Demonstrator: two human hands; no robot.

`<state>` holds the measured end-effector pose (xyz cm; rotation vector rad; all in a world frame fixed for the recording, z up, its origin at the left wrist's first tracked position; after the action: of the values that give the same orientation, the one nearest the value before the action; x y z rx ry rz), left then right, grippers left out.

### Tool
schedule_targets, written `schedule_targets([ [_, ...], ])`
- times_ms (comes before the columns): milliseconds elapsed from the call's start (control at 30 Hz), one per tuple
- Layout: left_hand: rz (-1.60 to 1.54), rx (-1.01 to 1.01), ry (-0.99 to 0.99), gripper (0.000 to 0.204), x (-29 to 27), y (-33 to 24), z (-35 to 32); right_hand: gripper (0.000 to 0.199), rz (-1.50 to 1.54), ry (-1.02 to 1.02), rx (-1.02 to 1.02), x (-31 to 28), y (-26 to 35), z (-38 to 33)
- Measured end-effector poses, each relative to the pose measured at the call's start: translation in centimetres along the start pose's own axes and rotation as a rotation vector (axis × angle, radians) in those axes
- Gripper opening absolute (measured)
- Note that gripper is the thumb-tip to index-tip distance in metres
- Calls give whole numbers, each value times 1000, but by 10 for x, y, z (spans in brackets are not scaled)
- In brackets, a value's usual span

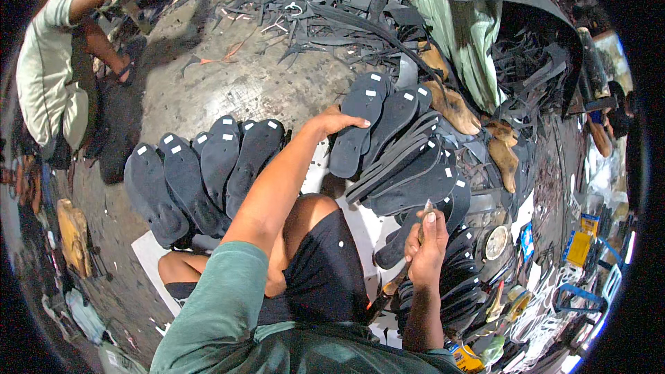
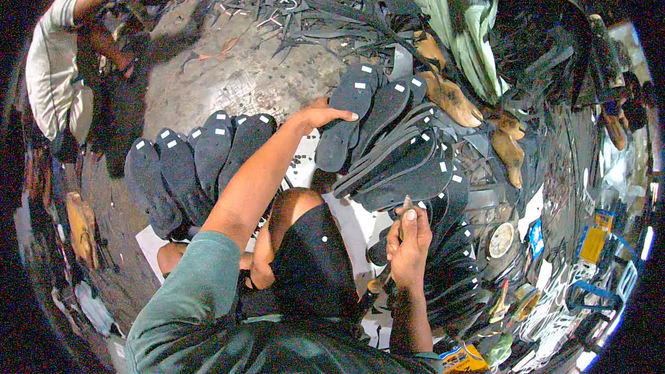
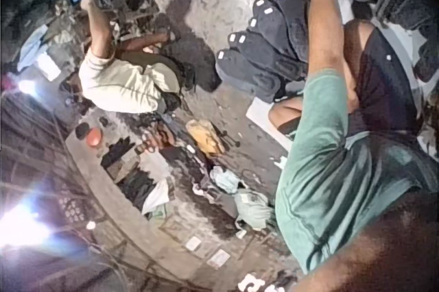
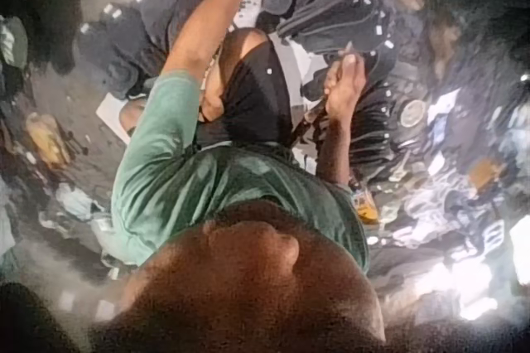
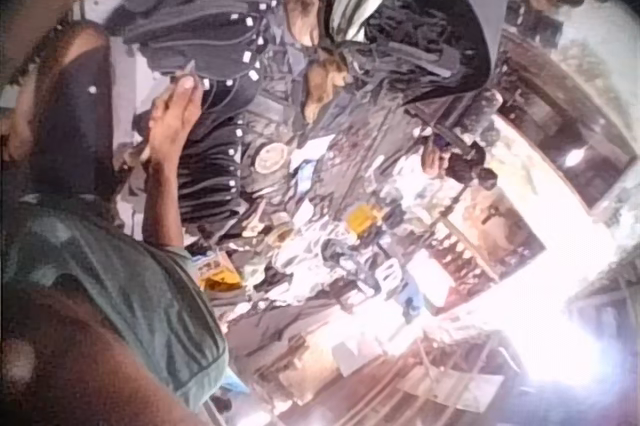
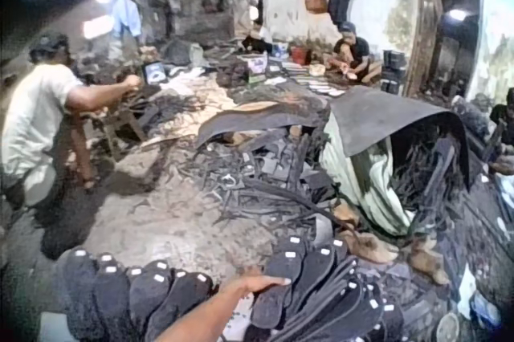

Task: The person sits on the floor and uses a small knife to trim the edges of black shoe soles. They handle each sole one at a time, scraping along the perimeter and stacking the finished pieces. At one point, they briefly handle a brown sandal with a gold strap before returning to the black soles.

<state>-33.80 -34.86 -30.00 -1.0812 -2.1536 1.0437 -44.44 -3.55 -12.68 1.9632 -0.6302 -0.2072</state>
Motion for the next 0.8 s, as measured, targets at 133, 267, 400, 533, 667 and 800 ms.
schedule_targets([
  [133, -40, -31, -42, 81, -9, 12, -1, 35, -35, 39, -21, 7, 5, -10],
  [267, -62, -5, -110, 75, -8, 2, -22, 33, -19, 38, -56, 13, 12, -20],
  [400, 230, 83, -375, 86, -31, -1, -48, 32, -26, 51, -91, 14, 18, -35],
  [533, 606, 154, -567, 107, -12, -69, -204, 34, -41, 99, -162, 13, 23, -46],
  [667, 860, 99, -676, 98, 19, -64, -368, 32, -162, 252, -287, 35, 33, -51],
  [800, 1036, -68, -661, 96, 63, -12, -488, 51, -671, 575, -585, 114, 54, -73],
])
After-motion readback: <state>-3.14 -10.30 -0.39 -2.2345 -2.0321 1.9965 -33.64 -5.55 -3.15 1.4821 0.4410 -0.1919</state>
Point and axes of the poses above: each hand's wrist, its own z-axis towards the middle knuckle, its own x-axis out of the palm, y = z × x, the point moved 1 cm from there along z, towards the middle knuckle, and after that the axes turned 10 degrees about y, right-handed, at the moved point
